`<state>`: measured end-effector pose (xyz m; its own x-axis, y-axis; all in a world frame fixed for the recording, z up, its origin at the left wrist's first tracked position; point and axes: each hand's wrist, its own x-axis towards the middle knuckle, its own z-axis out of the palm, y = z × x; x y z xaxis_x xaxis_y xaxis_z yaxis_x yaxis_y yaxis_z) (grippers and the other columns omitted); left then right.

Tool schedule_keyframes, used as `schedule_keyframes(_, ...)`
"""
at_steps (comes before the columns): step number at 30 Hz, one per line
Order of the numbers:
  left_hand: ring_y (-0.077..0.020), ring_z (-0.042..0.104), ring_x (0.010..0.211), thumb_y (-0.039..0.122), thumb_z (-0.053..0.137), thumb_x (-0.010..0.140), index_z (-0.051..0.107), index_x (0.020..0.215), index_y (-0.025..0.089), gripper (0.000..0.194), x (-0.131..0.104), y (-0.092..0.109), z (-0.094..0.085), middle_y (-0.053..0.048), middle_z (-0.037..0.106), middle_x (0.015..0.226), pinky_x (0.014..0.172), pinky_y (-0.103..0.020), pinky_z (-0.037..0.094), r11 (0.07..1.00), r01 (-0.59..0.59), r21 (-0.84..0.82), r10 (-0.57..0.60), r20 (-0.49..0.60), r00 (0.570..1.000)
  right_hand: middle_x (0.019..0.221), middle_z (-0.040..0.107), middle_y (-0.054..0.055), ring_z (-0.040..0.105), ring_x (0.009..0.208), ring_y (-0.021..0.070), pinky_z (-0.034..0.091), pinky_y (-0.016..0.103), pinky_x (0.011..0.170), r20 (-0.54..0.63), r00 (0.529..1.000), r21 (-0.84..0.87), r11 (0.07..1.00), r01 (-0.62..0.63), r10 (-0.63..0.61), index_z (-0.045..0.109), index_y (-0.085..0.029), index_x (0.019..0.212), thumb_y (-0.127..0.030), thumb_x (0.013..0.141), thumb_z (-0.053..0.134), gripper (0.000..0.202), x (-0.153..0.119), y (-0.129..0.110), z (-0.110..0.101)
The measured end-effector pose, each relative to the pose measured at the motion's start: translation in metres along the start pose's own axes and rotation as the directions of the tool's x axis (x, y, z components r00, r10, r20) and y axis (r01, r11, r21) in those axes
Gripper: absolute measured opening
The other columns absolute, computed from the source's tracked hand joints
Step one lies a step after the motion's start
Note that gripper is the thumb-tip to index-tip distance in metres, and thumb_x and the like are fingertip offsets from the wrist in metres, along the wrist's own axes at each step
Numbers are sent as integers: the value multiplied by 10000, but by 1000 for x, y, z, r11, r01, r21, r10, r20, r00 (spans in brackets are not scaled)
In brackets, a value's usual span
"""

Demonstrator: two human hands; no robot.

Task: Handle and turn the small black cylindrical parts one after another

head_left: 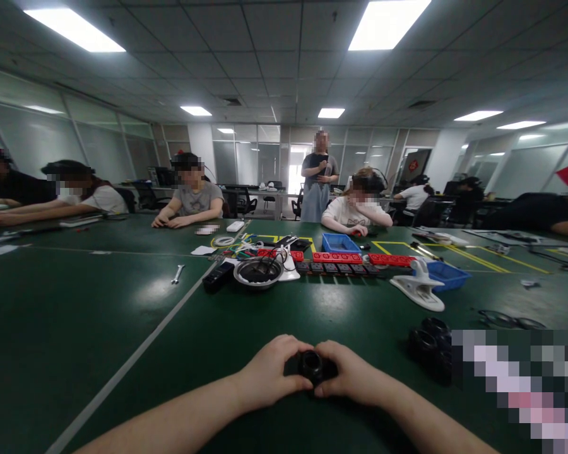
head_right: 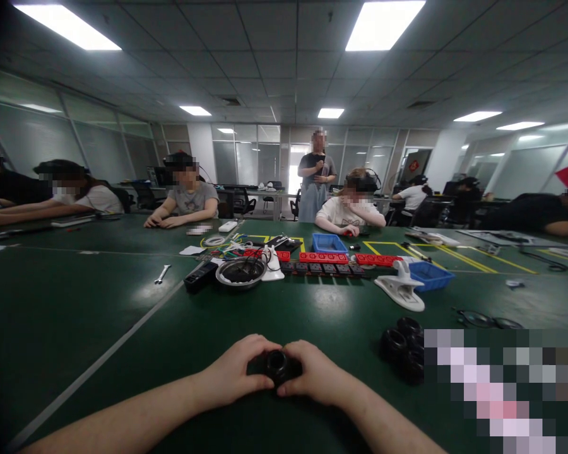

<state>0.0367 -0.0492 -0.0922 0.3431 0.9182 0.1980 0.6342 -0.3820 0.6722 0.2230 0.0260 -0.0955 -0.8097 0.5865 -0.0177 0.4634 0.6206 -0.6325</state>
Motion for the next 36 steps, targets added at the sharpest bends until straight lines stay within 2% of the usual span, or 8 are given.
schedule_keyframes(4,-189,506,848,253,737,611,573,956,191,387,-2,5,10,-9,552,898,736,-269,392,992,123,12,-121,-103,987,735,544,4,484,673,169,322,245,567,-134,987,-200,973,-114,88,561,-157,740,-388,511,757,380,-1,-10,14)
schedule_keyframes(9,-194,499,832,228,741,584,562,903,173,370,-4,10,16,-13,545,879,730,-279,391,976,218,12,-211,-197,957,735,566,27,487,712,205,321,318,669,-275,961,-375,918,-131,25,545,-161,725,-450,560,704,369,-3,-19,25)
schedule_keyframes(14,-187,495,891,212,714,638,570,973,206,364,-3,8,7,-7,554,928,777,-270,384,995,98,-25,-100,-105,989,921,549,34,485,855,215,356,308,741,-77,993,-116,990,80,-89,560,-178,984,-392,561,741,507,-3,-6,10)
schedule_keyframes(19,-181,503,899,217,708,659,567,1026,217,393,-1,5,1,-12,560,942,785,-263,385,999,40,-32,-41,-36,999,852,538,-4,499,827,173,374,247,708,58,991,77,990,119,-124,609,-165,860,-232,600,733,296,-1,5,-3)
schedule_keyframes(24,-189,513,855,235,740,600,582,945,191,382,-2,7,8,-11,562,904,745,-267,397,993,119,-18,-120,-99,988,731,527,-11,478,687,162,332,232,570,-103,994,-112,992,-61,49,562,-154,736,-362,502,781,383,0,-4,12)
schedule_keyframes(29,-195,505,870,202,729,590,565,918,186,367,-2,8,11,-12,558,907,769,-279,393,984,175,-10,-174,-175,969,759,551,20,476,713,190,337,300,654,-261,965,-320,941,-107,21,538,-155,758,-405,598,699,338,-3,-15,23)
schedule_keyframes(33,-192,502,882,237,712,626,562,961,207,368,-2,7,2,-10,547,930,773,-280,398,995,97,-9,-98,-70,993,937,549,37,481,861,216,358,324,760,-102,992,-170,984,57,-76,539,-184,993,-389,567,736,512,-4,-9,11)
schedule_keyframes(36,-197,493,931,273,722,632,559,1015,232,419,-1,3,-6,-10,541,982,814,-290,392,999,0,-36,1,34,999,936,543,23,484,891,207,373,307,785,50,991,-41,991,127,-125,579,-191,955,-312,585,742,421,-4,-2,-1)
